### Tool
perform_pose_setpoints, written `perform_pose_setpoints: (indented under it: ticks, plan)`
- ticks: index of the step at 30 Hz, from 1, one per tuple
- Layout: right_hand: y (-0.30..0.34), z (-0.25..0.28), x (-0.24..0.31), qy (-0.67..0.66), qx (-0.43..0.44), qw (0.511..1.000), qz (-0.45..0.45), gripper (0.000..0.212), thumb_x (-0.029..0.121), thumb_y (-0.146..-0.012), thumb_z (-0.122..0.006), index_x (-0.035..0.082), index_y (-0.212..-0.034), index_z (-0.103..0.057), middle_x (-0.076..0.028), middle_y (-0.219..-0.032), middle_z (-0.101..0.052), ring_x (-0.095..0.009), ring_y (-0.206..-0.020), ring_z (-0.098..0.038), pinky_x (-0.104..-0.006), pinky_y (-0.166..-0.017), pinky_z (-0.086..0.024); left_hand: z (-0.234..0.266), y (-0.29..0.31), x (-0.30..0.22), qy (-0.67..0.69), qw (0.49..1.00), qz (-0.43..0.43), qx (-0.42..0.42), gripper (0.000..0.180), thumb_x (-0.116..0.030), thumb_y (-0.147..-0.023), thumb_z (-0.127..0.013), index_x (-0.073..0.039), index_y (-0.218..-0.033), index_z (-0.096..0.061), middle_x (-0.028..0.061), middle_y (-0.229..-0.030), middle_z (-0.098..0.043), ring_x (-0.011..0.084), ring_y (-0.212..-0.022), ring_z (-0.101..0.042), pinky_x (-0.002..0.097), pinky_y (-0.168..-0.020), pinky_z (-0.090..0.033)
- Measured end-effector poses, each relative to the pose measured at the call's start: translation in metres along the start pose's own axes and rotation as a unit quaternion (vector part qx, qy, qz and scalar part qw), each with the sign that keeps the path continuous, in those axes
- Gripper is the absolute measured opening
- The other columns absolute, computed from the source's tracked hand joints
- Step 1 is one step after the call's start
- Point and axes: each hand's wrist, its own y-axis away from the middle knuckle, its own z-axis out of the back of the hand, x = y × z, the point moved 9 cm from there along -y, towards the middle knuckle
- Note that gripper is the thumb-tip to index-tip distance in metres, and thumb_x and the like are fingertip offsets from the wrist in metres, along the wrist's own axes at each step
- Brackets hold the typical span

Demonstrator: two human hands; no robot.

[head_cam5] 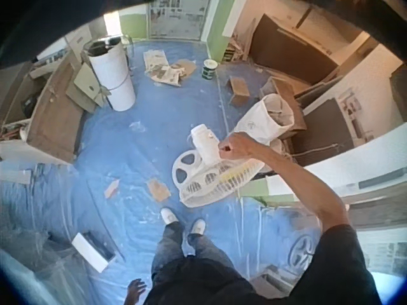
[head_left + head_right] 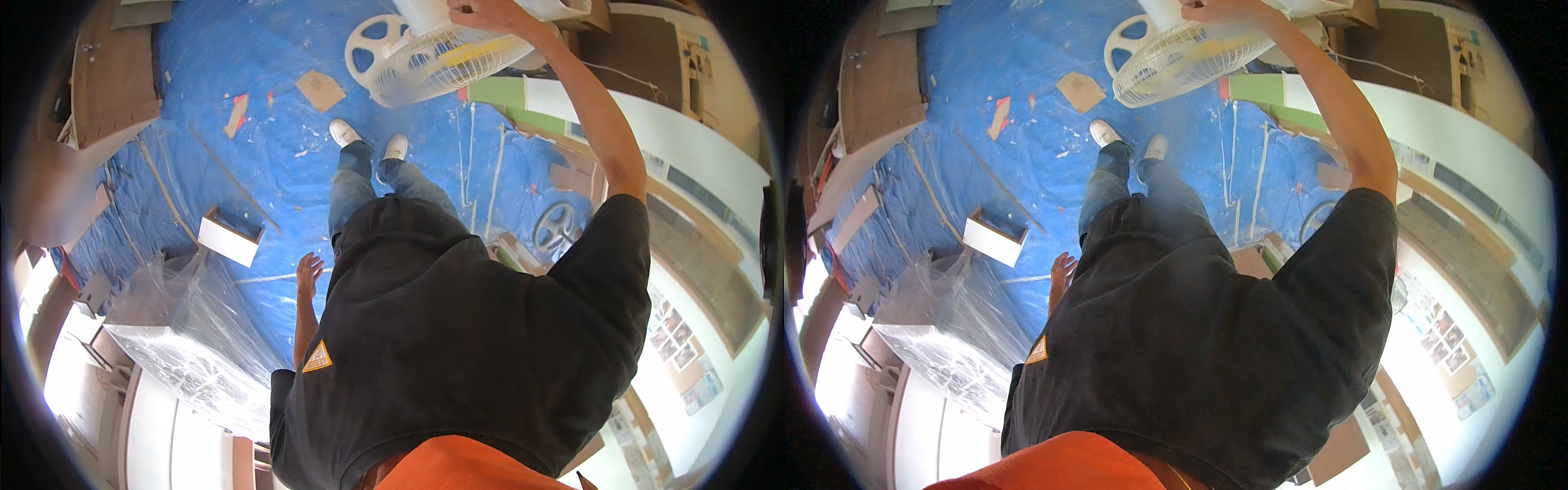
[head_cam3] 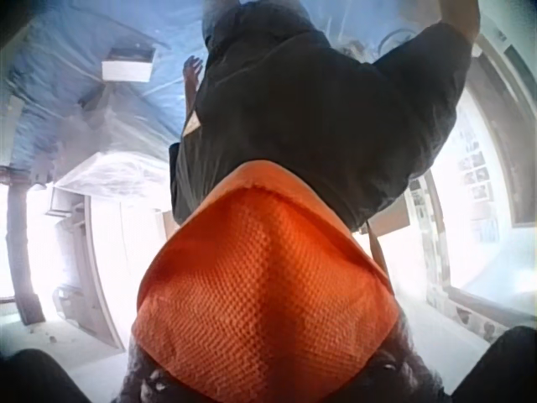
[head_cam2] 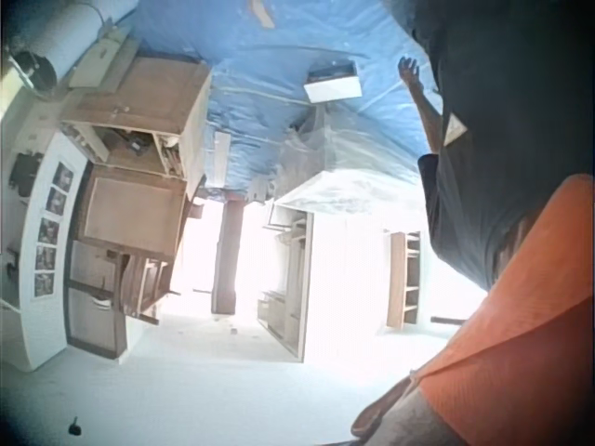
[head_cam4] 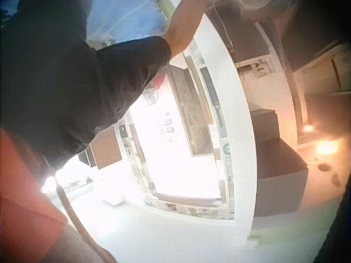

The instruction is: The person moves a fan, retrieves a wooden panel, and attempts to fit it into a cabinet frame. They then walk back to the main room, pick up a power drill and a bag of hardware, and return to the cabinet area.

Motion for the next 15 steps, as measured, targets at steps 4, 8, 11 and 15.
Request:
perform_pose_setpoints:
  ticks: [4,8,11,15]
  plan:
    - [0.029,-0.029,0.019,-0.016,0.019,0.999,0.022,0.026,0.034,-0.084,-0.061,0.009,-0.08,-0.066,-0.011,-0.066,-0.062,-0.026,-0.059,-0.059,-0.0395,-0.06,-0.046,-0.003,-0.003,-0.009,-0.013,0.999,-0.026,-0.018,0.048,-0.04,-0.097,-0.055,-0.01,-0.133,-0.05,0.0129,-0.125,-0.059,0.0265,-0.111,-0.061,0.0428,-0.097,-0.046]
    - [0.043,-0.051,0.041,0.009,-0.013,0.999,0.048,0.024,0.026,-0.08,-0.061,0.007,-0.066,-0.055,-0.013,-0.061,-0.057,-0.032,-0.056,-0.054,-0.0414,-0.058,-0.044,-0.026,-0.007,-0.036,-0.076,0.995,-0.059,-0.013,0.046,-0.041,-0.097,-0.055,-0.01,-0.131,-0.052,0.0114,-0.122,-0.06,0.0245,-0.109,-0.061,0.0408,-0.095,-0.046]
    - [0.051,-0.069,0.073,0.039,-0.003,0.993,0.115,0.022,0.027,-0.079,-0.057,0.009,-0.067,-0.059,-0.011,-0.066,-0.06,-0.033,-0.063,-0.058,-0.0418,-0.062,-0.044,-0.064,-0.018,-0.08,-0.088,0.991,-0.103,0.01,0.049,-0.044,-0.096,-0.056,-0.009,-0.13,-0.052,0.0104,-0.12,-0.061,0.0233,-0.11,-0.061,0.0398,-0.095,-0.045]
    - [0.06,-0.079,0.093,0.08,0.032,0.99,0.115,0.025,0.028,-0.078,-0.054,0.008,-0.065,-0.061,-0.01,-0.068,-0.064,-0.031,-0.071,-0.063,-0.044,-0.067,-0.045,-0.122,-0.022,-0.153,-0.08,0.97,-0.216,0.07,0.054,-0.048,-0.093,-0.059,-0.007,-0.129,-0.053,0.0102,-0.12,-0.061,0.0229,-0.109,-0.06,0.0392,-0.095,-0.045]
